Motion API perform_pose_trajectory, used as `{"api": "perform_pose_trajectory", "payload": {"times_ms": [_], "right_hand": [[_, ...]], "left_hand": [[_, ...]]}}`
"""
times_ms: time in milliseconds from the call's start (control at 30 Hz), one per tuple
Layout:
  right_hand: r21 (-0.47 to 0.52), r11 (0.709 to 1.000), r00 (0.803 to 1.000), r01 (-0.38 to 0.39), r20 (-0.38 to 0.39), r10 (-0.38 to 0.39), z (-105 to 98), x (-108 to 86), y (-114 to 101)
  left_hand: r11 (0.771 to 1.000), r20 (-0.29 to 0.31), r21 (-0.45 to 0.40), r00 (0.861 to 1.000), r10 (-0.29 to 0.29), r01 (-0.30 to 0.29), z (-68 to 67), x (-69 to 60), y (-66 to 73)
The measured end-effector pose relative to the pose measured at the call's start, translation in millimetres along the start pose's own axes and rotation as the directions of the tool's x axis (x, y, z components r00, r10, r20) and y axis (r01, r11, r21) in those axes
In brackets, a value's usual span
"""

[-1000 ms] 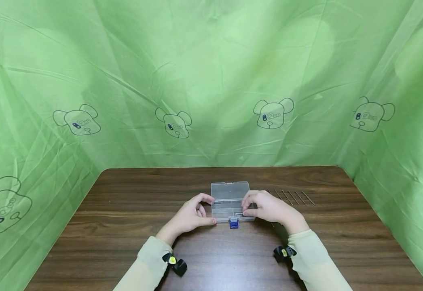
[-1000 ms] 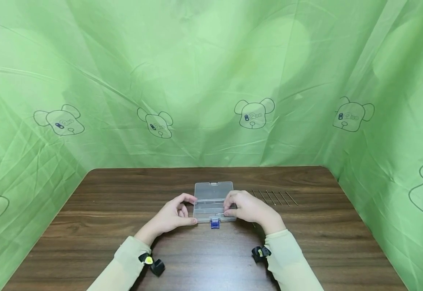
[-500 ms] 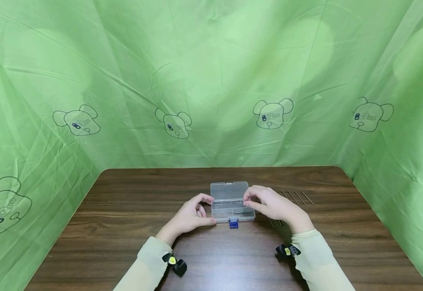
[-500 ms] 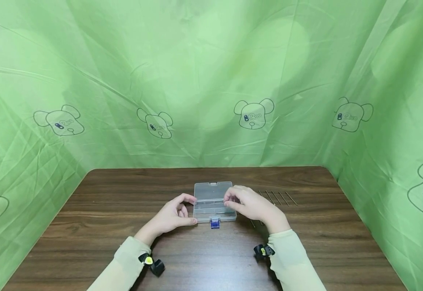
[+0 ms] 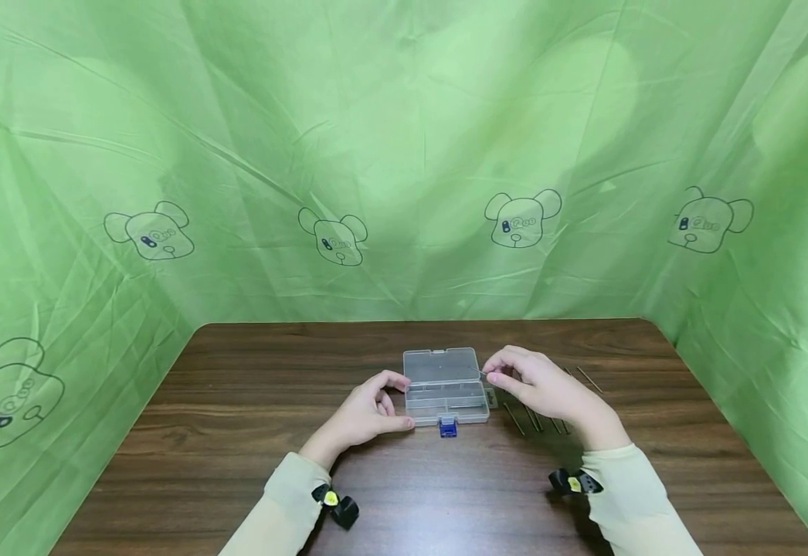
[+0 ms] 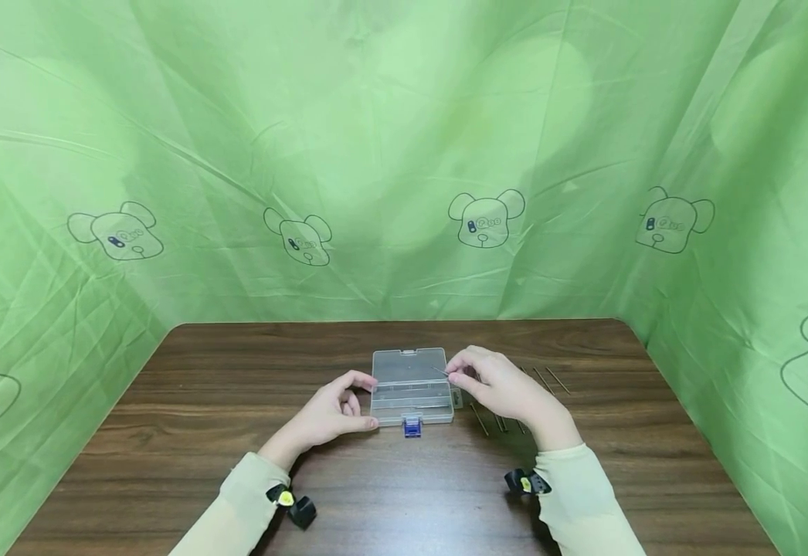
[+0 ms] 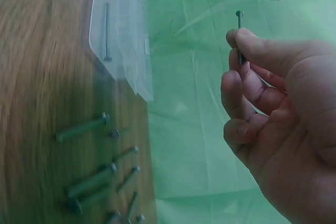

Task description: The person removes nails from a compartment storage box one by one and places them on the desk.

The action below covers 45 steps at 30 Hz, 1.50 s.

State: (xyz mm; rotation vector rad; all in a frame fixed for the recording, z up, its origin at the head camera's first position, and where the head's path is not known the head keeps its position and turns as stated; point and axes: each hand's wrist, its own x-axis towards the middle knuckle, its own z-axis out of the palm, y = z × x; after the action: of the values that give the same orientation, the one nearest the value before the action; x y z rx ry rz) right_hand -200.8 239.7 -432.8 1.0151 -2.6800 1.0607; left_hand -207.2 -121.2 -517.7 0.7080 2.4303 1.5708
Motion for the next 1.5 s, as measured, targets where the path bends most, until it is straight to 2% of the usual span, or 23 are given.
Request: {"api": "perform_pose_trajectory", "payload": {"times_ms": [333,600,733,833,967,1167,1333,1500], "right_hand": [[-0.062,0.998,0.995,-0.028,-0.094,0.022,-30,-28.2,7],[-0.119,0.992,0.988,-0.051,-0.148,0.033,-41,-59.2,24],[-0.125,0.988,0.982,-0.094,-0.173,0.072,-45,-72.8,28],[-0.115,0.98,0.973,-0.161,-0.185,0.139,-49,-81.4,32],[-0.078,0.956,0.95,-0.281,-0.161,0.267,-50,-89.3,40],[0.012,0.906,0.905,-0.423,-0.049,0.423,-43,-92.8,51],[0.056,0.882,0.884,-0.468,0.009,0.468,-41,-96.3,55],[0.056,0.876,0.878,-0.479,0.033,0.478,-39,-101.1,60]], "left_hand": [[0.999,-0.007,0.029,1.0,-0.028,0.028,1.5,0.5,1.9],[0.999,-0.007,0.018,1.0,-0.026,0.026,3.5,2.2,2.7],[1.0,0.01,0.02,1.0,-0.021,0.021,1.8,2.8,1.3],[1.0,0.021,0.017,1.0,-0.018,0.018,0.7,2.9,0.2],[0.999,0.021,0.025,0.999,-0.034,0.034,-1.0,1.6,-0.1],[0.997,0.013,0.051,0.999,-0.052,0.052,-4.5,-1.1,0.6],[0.998,0.016,0.055,0.999,-0.045,0.045,-3.8,-0.4,0.5],[0.998,0.02,0.048,0.999,-0.035,0.035,-2.0,0.9,-0.3]]}}
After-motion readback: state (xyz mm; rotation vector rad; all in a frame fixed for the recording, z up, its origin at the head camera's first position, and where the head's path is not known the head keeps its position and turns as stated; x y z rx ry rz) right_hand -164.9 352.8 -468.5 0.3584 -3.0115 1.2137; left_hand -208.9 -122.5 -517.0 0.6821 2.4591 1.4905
